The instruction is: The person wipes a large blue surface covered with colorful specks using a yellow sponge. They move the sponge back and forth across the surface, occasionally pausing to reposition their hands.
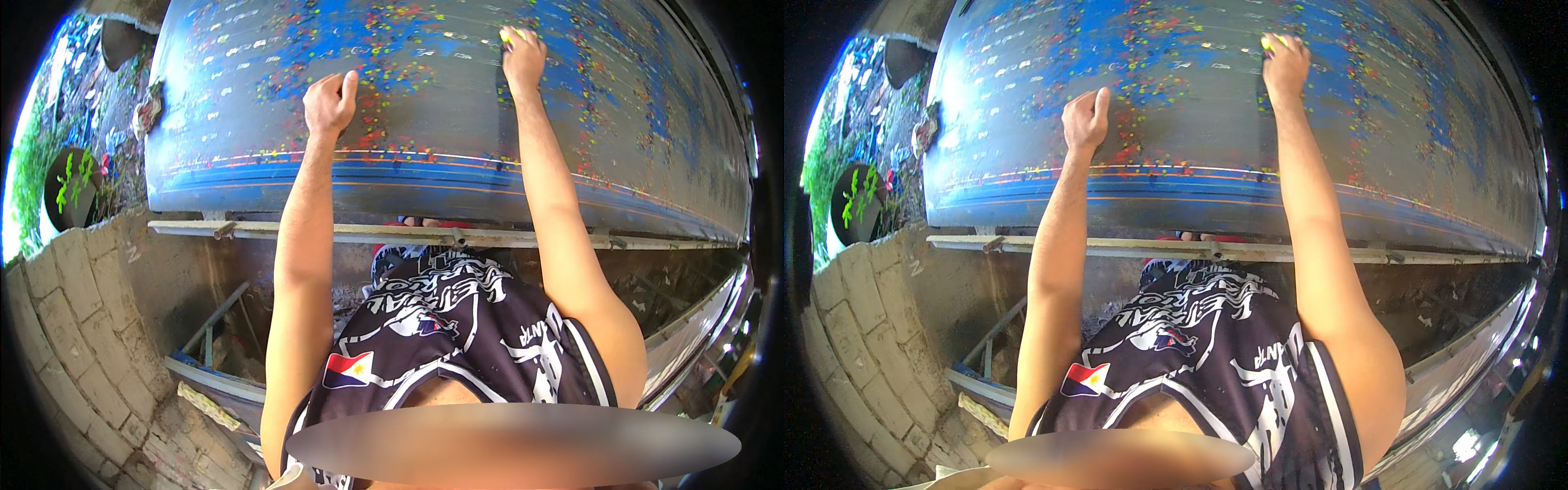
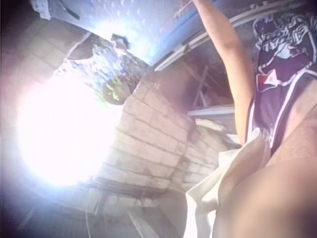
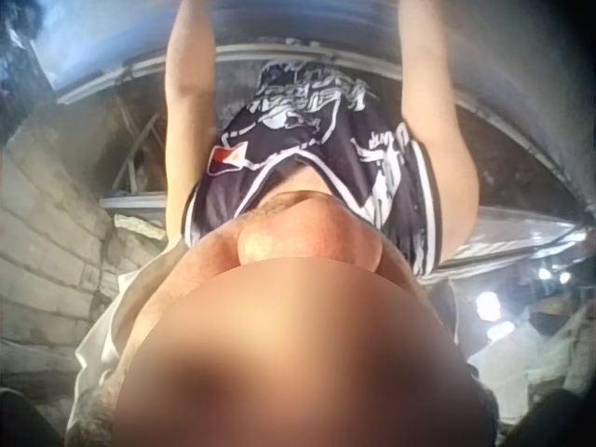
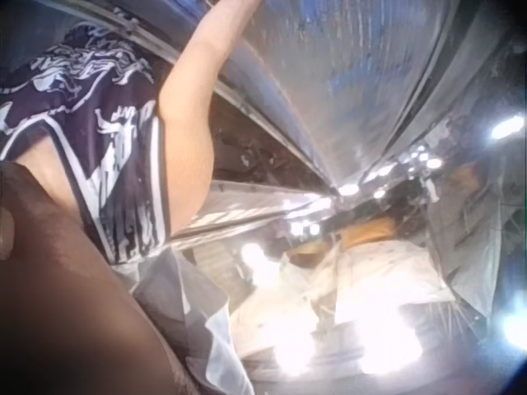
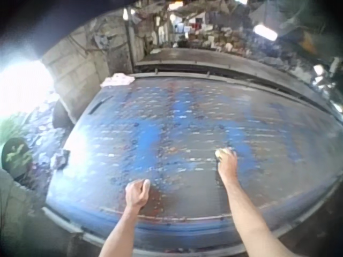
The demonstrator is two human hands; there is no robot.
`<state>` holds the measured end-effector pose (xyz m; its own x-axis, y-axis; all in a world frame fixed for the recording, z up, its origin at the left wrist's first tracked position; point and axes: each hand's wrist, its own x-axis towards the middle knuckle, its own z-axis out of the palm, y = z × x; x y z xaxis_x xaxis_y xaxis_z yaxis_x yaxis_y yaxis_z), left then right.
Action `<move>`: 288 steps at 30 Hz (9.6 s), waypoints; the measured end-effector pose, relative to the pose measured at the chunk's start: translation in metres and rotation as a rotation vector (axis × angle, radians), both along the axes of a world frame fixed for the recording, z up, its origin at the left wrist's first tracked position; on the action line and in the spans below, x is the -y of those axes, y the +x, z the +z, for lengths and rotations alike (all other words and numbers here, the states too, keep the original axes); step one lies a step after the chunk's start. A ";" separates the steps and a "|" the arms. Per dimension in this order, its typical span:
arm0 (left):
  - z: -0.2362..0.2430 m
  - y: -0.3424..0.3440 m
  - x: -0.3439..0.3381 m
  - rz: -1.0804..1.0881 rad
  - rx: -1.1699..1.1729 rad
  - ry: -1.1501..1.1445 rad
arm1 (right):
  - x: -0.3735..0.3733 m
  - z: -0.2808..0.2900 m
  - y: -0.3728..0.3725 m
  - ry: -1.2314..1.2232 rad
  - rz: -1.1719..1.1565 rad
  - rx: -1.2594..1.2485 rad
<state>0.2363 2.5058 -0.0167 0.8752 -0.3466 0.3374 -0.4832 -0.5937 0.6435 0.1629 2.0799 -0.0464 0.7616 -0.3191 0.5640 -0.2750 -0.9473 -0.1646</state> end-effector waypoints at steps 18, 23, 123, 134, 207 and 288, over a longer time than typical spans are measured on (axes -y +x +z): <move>-0.023 0.004 -0.010 -0.004 -0.104 -0.470 | -0.174 0.009 -0.020 0.259 0.486 -0.035; -0.025 0.006 -0.012 -0.063 -0.182 -0.518 | -0.071 0.021 -0.133 0.178 0.116 -0.090; -0.025 -0.317 0.350 -0.432 -0.417 -0.511 | 0.137 0.031 -0.334 0.193 0.354 -0.423; -0.015 -0.314 0.358 -0.487 -0.262 -0.344 | 0.256 0.000 -0.117 0.062 0.298 -0.228; -0.031 -0.322 0.364 -0.354 -0.243 -0.371 | 0.383 0.005 -0.483 0.243 -0.028 -0.275; 0.075 -0.544 0.600 -0.346 -0.385 -0.352 | 0.546 0.043 -0.663 0.157 0.039 -0.395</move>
